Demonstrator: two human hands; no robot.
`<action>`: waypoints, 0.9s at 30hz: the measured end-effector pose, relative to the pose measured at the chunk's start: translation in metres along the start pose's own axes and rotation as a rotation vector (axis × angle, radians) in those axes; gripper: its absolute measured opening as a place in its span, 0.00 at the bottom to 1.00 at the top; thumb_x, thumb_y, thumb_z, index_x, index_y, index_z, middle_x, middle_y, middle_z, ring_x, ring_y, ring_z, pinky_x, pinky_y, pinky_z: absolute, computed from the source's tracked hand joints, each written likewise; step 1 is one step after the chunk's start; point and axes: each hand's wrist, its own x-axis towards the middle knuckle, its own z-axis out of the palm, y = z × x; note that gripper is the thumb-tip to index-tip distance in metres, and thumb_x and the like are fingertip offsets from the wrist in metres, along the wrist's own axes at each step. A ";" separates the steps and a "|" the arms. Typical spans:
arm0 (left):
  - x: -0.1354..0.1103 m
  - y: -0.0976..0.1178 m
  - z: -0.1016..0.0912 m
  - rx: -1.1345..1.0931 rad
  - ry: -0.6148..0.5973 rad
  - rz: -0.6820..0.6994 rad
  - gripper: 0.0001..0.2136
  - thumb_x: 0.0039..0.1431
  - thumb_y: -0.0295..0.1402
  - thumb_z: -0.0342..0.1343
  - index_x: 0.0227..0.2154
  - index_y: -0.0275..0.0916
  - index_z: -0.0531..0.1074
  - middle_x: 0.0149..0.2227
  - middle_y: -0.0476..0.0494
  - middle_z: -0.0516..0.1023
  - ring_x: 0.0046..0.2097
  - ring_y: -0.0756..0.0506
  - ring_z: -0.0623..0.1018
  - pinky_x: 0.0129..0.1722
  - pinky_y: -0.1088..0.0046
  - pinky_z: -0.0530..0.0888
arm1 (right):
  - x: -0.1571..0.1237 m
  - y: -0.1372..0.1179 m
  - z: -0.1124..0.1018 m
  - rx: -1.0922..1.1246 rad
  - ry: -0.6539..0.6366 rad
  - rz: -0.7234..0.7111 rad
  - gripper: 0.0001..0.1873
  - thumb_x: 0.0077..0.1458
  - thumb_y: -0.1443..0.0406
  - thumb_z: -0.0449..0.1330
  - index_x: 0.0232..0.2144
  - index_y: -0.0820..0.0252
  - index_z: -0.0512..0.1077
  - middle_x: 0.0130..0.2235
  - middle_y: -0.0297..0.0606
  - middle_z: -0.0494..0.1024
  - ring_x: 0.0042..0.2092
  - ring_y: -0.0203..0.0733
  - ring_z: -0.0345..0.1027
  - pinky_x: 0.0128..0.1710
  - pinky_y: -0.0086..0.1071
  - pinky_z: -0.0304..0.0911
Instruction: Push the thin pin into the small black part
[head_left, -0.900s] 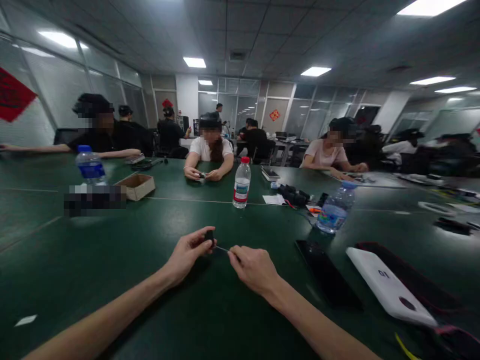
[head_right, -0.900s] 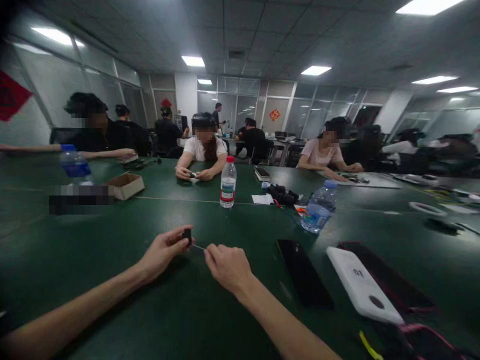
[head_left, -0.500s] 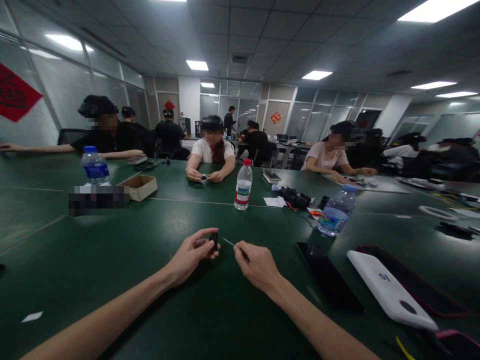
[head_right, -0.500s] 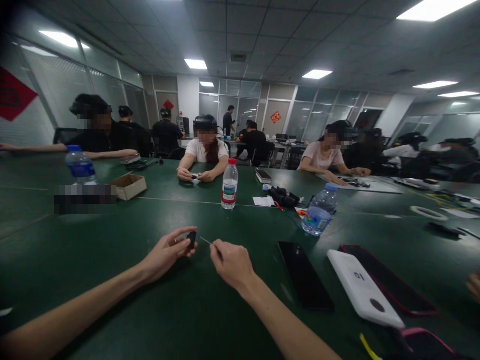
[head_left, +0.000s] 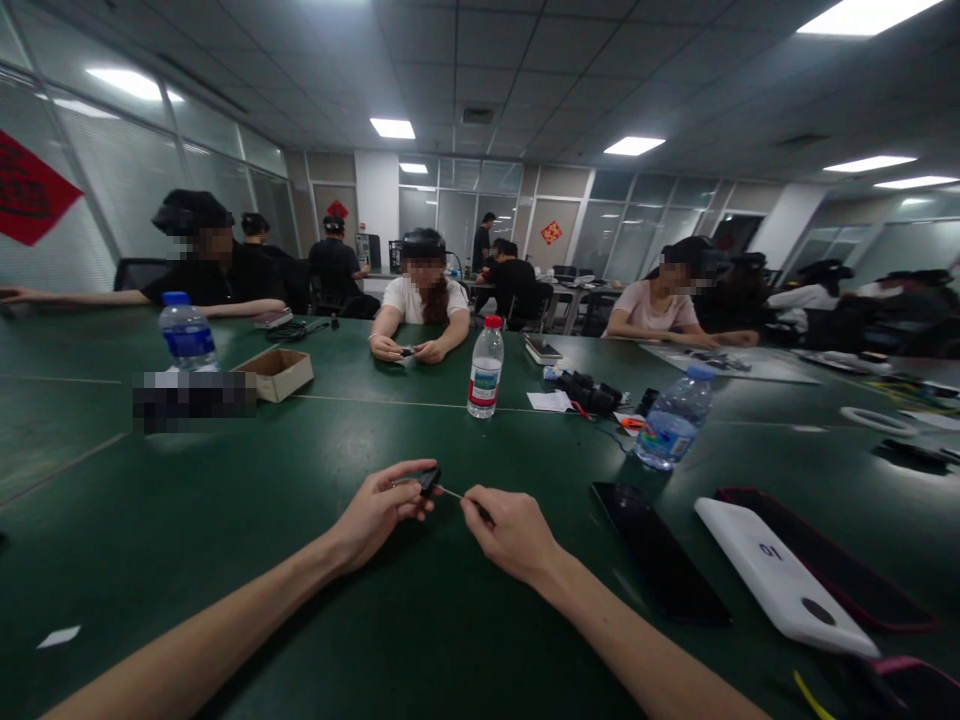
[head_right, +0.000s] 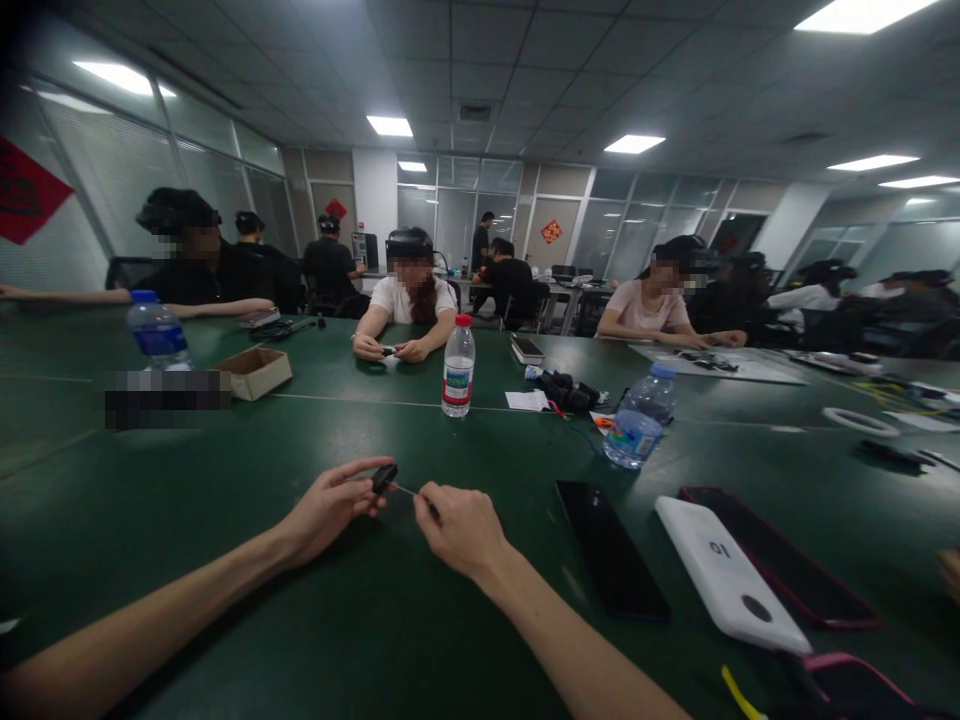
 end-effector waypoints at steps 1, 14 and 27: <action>0.000 0.000 0.000 0.000 -0.003 -0.001 0.23 0.52 0.30 0.62 0.53 0.34 0.68 0.42 0.33 0.77 0.37 0.46 0.75 0.37 0.70 0.68 | 0.000 0.000 0.000 -0.001 -0.001 0.005 0.16 0.64 0.60 0.46 0.35 0.60 0.70 0.29 0.35 0.73 0.27 0.32 0.63 0.28 0.25 0.54; 0.001 -0.002 0.002 0.062 0.000 0.024 0.20 0.54 0.39 0.61 0.47 0.33 0.73 0.34 0.39 0.76 0.32 0.49 0.71 0.33 0.73 0.65 | 0.001 0.000 -0.001 0.046 -0.005 0.029 0.16 0.65 0.60 0.45 0.35 0.60 0.71 0.28 0.34 0.73 0.27 0.32 0.64 0.27 0.25 0.55; 0.003 -0.004 0.002 0.156 -0.007 0.034 0.15 0.55 0.36 0.59 0.42 0.31 0.73 0.31 0.41 0.75 0.29 0.50 0.70 0.30 0.72 0.64 | 0.001 -0.001 -0.003 0.062 -0.021 0.018 0.16 0.65 0.60 0.45 0.35 0.60 0.71 0.28 0.33 0.72 0.26 0.31 0.63 0.28 0.25 0.56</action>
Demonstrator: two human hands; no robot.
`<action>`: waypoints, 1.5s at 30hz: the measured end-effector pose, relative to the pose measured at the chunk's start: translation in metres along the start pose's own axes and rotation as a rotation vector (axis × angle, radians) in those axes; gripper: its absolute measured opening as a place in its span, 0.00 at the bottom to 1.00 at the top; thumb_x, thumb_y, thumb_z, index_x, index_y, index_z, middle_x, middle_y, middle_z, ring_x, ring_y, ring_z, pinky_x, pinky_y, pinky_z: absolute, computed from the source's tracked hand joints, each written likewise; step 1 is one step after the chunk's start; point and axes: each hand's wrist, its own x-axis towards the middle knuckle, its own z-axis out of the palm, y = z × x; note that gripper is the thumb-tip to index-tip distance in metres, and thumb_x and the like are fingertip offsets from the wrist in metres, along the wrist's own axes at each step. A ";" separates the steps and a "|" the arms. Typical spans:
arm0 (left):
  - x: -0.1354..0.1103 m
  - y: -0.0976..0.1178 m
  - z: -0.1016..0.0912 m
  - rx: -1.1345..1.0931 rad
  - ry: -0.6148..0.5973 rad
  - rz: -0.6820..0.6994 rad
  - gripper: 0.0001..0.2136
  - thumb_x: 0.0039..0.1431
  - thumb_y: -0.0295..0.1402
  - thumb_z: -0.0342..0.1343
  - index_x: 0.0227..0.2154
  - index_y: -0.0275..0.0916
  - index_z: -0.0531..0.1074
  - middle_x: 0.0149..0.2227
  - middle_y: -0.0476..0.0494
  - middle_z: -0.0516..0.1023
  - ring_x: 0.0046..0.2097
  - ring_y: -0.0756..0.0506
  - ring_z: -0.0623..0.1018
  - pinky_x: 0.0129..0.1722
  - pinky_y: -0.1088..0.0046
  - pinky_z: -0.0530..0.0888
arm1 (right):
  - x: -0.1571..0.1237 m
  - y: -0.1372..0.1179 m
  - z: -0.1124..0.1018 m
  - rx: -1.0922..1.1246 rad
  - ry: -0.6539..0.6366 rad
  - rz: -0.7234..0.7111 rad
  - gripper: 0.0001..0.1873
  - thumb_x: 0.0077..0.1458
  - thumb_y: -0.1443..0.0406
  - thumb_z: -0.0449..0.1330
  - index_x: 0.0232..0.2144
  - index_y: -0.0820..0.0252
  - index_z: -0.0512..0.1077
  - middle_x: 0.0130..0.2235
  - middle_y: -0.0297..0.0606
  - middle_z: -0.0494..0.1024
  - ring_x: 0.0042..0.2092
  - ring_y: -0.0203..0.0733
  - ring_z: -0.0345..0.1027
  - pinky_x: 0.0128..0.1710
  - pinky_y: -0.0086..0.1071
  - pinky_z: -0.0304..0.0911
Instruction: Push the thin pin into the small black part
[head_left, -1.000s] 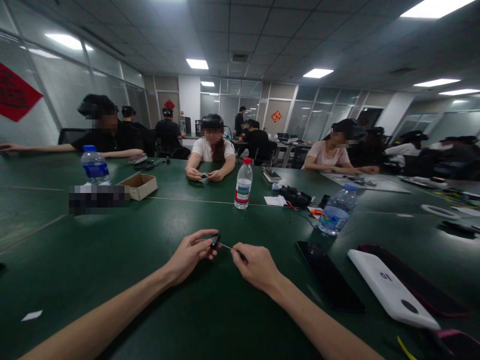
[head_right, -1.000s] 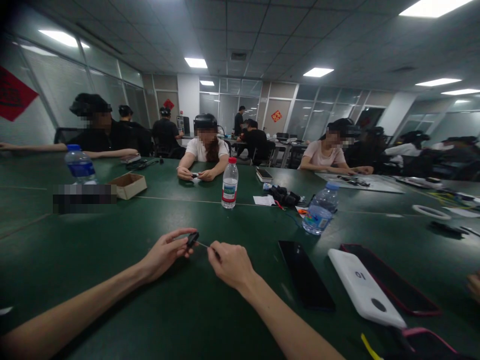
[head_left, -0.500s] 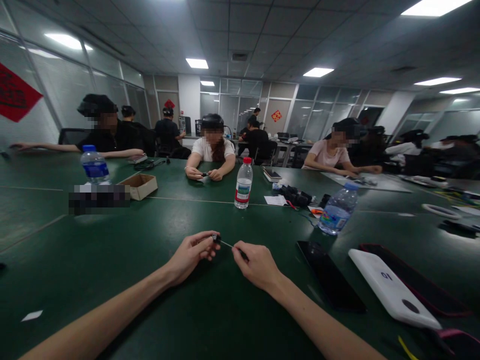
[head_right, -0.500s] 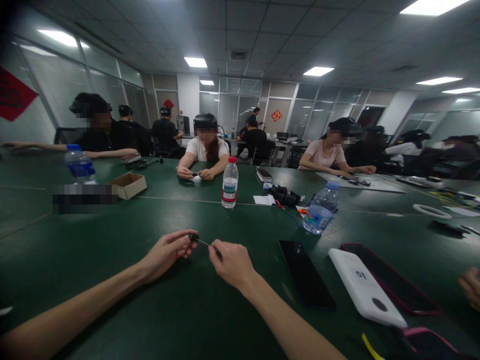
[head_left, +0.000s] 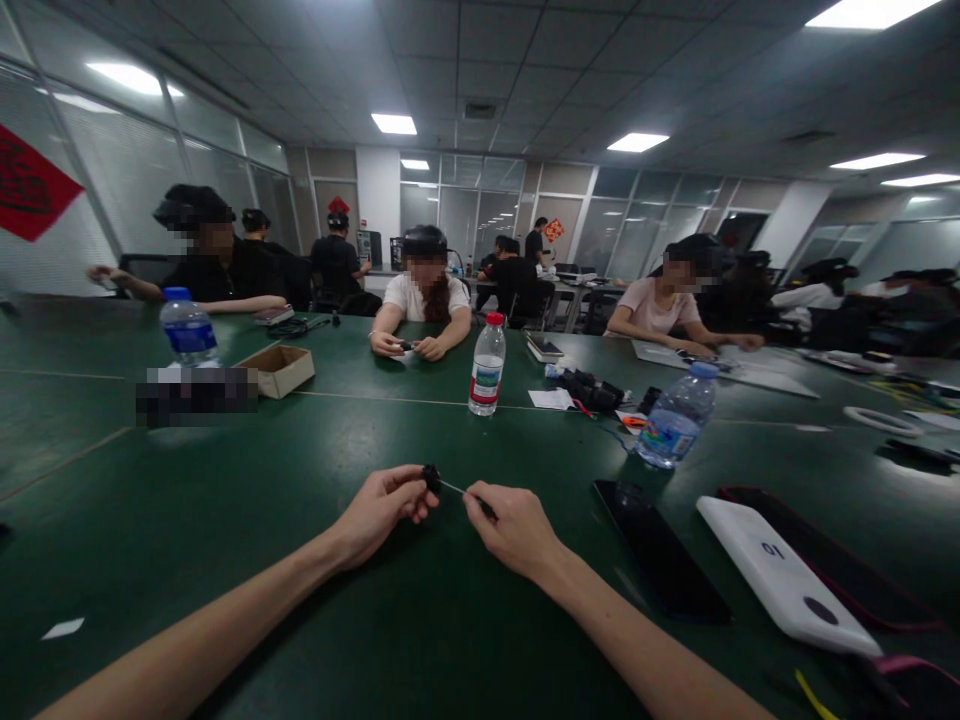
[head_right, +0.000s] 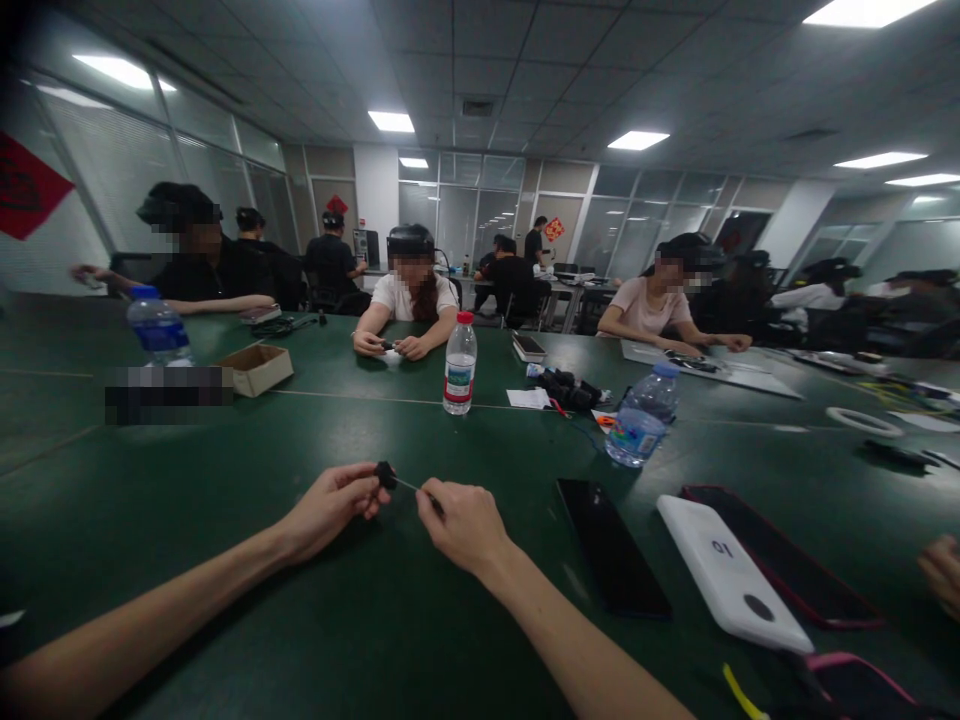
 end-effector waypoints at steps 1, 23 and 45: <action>0.000 0.000 0.000 0.013 -0.005 0.000 0.15 0.55 0.36 0.59 0.42 0.32 0.73 0.31 0.42 0.75 0.29 0.50 0.70 0.31 0.72 0.64 | 0.000 0.000 0.000 -0.005 0.000 -0.003 0.16 0.65 0.60 0.45 0.35 0.60 0.71 0.28 0.33 0.72 0.26 0.32 0.63 0.28 0.25 0.56; -0.002 0.001 0.000 0.108 0.027 0.019 0.19 0.54 0.37 0.59 0.49 0.39 0.69 0.37 0.42 0.75 0.33 0.47 0.73 0.34 0.70 0.65 | 0.000 0.001 0.001 -0.044 -0.001 -0.033 0.16 0.65 0.61 0.46 0.34 0.60 0.71 0.27 0.32 0.71 0.26 0.31 0.62 0.28 0.25 0.55; 0.000 -0.004 0.000 0.040 0.102 0.119 0.17 0.54 0.37 0.61 0.46 0.41 0.71 0.43 0.40 0.75 0.45 0.44 0.73 0.43 0.69 0.68 | -0.002 -0.002 0.005 -0.190 -0.034 -0.061 0.17 0.64 0.60 0.46 0.34 0.60 0.72 0.27 0.34 0.72 0.24 0.30 0.60 0.25 0.25 0.50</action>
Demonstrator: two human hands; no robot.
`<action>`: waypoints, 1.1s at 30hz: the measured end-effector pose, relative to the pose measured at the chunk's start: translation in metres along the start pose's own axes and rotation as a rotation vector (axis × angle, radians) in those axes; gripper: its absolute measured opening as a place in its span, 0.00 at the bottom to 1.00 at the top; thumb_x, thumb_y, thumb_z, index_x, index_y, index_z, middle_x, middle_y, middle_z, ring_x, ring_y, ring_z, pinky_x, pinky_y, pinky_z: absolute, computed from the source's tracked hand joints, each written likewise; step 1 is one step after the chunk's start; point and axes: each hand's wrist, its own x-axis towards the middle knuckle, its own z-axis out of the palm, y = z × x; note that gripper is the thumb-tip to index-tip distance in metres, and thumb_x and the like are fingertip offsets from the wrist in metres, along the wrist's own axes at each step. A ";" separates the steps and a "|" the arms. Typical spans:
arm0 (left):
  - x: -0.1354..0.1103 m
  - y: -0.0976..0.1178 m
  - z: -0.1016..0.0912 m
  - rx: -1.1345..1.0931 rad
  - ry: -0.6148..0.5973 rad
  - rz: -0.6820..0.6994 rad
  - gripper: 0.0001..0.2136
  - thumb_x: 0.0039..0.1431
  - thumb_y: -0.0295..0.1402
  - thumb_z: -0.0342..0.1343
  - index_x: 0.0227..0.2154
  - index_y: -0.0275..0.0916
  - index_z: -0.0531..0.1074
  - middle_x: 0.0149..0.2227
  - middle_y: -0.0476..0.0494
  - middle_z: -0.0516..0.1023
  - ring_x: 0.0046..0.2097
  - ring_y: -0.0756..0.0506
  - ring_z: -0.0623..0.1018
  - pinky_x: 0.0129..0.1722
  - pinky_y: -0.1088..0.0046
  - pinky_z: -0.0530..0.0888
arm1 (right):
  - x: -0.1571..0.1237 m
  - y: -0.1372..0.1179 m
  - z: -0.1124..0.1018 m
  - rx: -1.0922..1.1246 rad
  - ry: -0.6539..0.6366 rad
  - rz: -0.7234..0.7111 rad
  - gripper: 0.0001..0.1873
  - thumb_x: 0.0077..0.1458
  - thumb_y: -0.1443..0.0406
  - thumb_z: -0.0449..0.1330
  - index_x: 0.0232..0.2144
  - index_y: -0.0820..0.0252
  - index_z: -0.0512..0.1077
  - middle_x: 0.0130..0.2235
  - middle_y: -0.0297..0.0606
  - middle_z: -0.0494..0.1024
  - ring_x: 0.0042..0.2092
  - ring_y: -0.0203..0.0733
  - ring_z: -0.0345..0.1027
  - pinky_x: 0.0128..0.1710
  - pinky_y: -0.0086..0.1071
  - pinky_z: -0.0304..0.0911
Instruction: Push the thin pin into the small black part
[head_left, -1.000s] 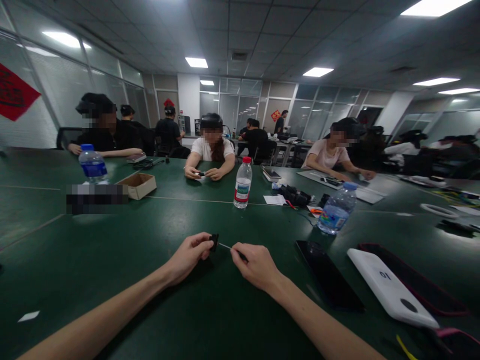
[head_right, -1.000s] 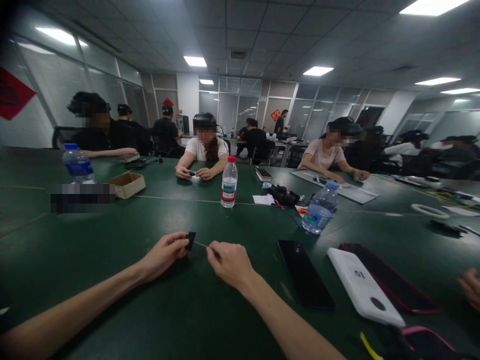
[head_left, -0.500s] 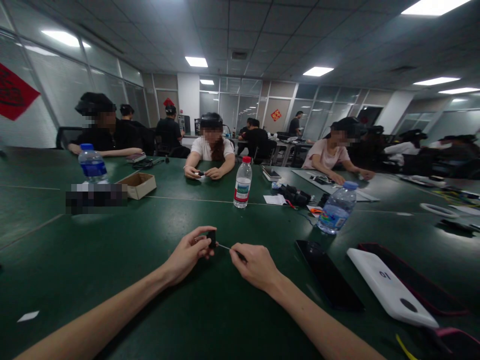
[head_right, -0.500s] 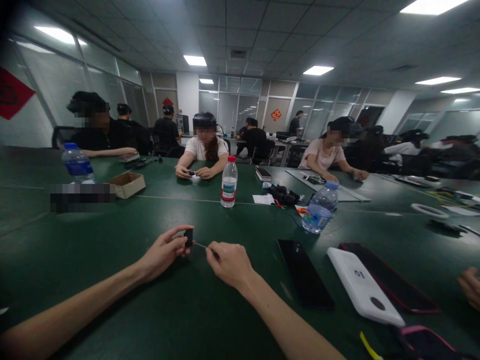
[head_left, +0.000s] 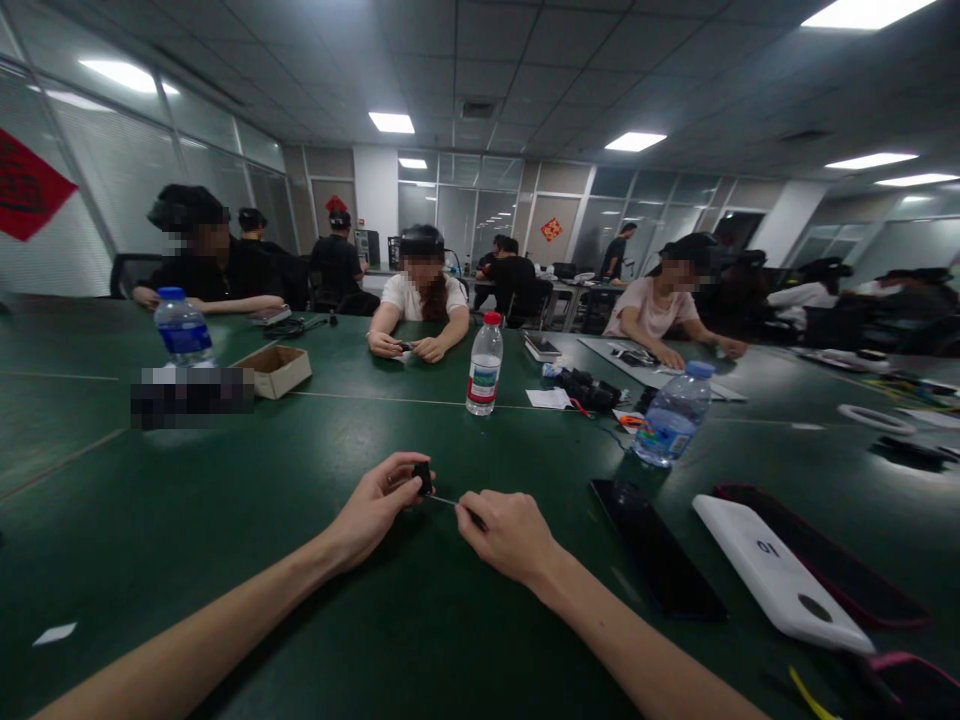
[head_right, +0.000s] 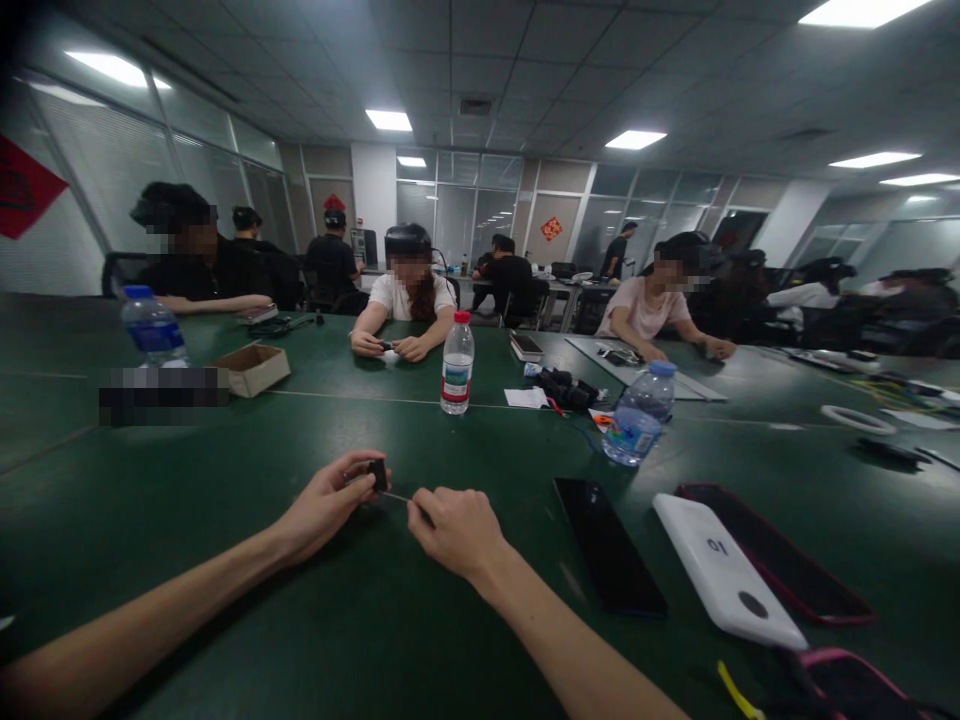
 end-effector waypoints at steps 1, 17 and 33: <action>0.000 0.000 0.000 0.012 0.007 0.003 0.17 0.54 0.38 0.61 0.46 0.41 0.71 0.44 0.40 0.75 0.45 0.44 0.73 0.42 0.69 0.68 | 0.000 0.000 0.000 -0.014 0.005 0.007 0.17 0.64 0.60 0.46 0.33 0.60 0.72 0.27 0.34 0.72 0.24 0.30 0.60 0.25 0.25 0.50; 0.000 -0.002 -0.002 0.033 -0.010 0.017 0.15 0.54 0.35 0.61 0.43 0.39 0.68 0.39 0.43 0.75 0.40 0.46 0.74 0.44 0.66 0.69 | -0.001 -0.002 -0.003 0.001 -0.040 0.040 0.18 0.65 0.60 0.44 0.33 0.60 0.70 0.26 0.34 0.71 0.23 0.30 0.58 0.23 0.25 0.49; 0.005 -0.009 -0.005 0.022 0.014 0.019 0.15 0.52 0.37 0.62 0.39 0.41 0.65 0.35 0.48 0.73 0.35 0.49 0.74 0.38 0.71 0.70 | -0.003 -0.003 0.000 0.033 -0.016 0.101 0.20 0.66 0.58 0.41 0.36 0.59 0.70 0.29 0.35 0.73 0.26 0.32 0.63 0.25 0.25 0.52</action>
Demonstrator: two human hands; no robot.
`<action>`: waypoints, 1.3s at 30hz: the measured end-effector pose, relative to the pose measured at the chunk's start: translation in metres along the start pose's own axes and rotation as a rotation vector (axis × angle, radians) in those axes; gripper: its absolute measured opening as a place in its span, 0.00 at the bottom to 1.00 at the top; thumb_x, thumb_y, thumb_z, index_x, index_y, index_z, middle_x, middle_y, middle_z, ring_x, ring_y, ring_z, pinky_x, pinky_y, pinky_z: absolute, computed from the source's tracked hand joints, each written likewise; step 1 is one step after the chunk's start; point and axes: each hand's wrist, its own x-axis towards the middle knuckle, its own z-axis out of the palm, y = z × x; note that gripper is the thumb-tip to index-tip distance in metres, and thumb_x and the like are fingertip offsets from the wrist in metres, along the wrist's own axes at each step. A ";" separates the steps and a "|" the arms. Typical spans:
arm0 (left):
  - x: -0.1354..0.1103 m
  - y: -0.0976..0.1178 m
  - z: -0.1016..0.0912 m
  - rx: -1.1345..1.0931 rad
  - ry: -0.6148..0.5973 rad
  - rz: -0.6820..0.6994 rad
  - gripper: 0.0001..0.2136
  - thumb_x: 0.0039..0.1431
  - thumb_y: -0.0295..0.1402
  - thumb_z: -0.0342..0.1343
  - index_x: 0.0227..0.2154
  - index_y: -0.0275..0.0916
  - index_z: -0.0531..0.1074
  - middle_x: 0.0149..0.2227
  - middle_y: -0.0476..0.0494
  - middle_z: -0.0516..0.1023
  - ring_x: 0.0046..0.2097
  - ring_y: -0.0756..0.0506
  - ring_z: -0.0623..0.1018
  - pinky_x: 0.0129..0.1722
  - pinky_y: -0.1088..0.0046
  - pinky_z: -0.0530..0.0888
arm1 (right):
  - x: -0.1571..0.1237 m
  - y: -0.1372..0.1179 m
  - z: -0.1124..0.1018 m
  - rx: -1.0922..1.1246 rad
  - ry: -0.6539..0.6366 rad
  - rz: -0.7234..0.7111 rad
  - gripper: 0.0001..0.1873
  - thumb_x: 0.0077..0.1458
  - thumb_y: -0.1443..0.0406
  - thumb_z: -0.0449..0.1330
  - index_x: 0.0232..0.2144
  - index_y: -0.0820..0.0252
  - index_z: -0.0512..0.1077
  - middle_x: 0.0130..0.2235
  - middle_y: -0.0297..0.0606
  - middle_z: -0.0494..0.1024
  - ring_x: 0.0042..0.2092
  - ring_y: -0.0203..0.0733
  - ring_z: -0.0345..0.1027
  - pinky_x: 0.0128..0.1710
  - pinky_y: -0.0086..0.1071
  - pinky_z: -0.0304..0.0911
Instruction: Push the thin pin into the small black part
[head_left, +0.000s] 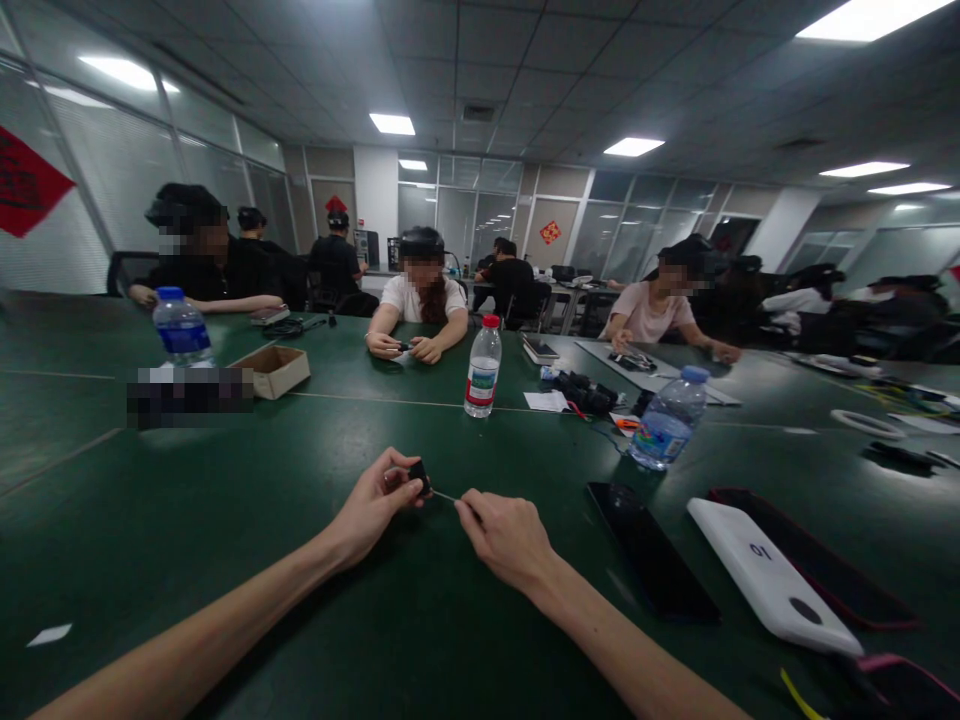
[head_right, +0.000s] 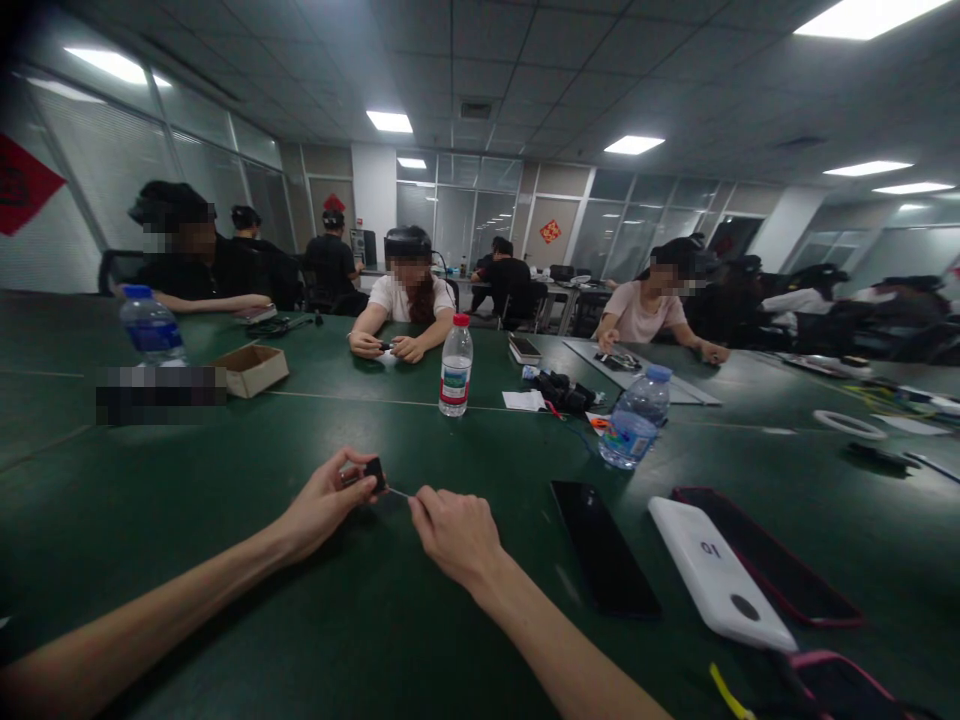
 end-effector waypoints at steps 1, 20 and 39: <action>0.000 0.000 0.000 -0.005 0.007 -0.003 0.15 0.51 0.37 0.63 0.39 0.41 0.65 0.35 0.48 0.73 0.35 0.49 0.74 0.38 0.71 0.71 | 0.000 0.000 0.001 0.018 0.003 0.000 0.20 0.66 0.57 0.41 0.36 0.59 0.70 0.29 0.35 0.73 0.25 0.31 0.63 0.24 0.24 0.52; -0.006 0.005 0.002 -0.079 0.049 -0.045 0.17 0.49 0.36 0.64 0.41 0.40 0.67 0.36 0.44 0.76 0.38 0.46 0.77 0.42 0.68 0.71 | 0.000 0.017 0.003 0.292 0.326 0.208 0.20 0.66 0.57 0.42 0.34 0.61 0.68 0.23 0.32 0.69 0.22 0.31 0.62 0.22 0.24 0.53; -0.006 0.004 0.000 -0.081 0.016 -0.067 0.18 0.50 0.37 0.64 0.43 0.39 0.68 0.36 0.45 0.75 0.40 0.44 0.77 0.42 0.67 0.70 | 0.005 0.028 -0.007 0.255 0.166 0.398 0.14 0.61 0.58 0.51 0.46 0.58 0.66 0.27 0.34 0.75 0.25 0.36 0.69 0.24 0.27 0.60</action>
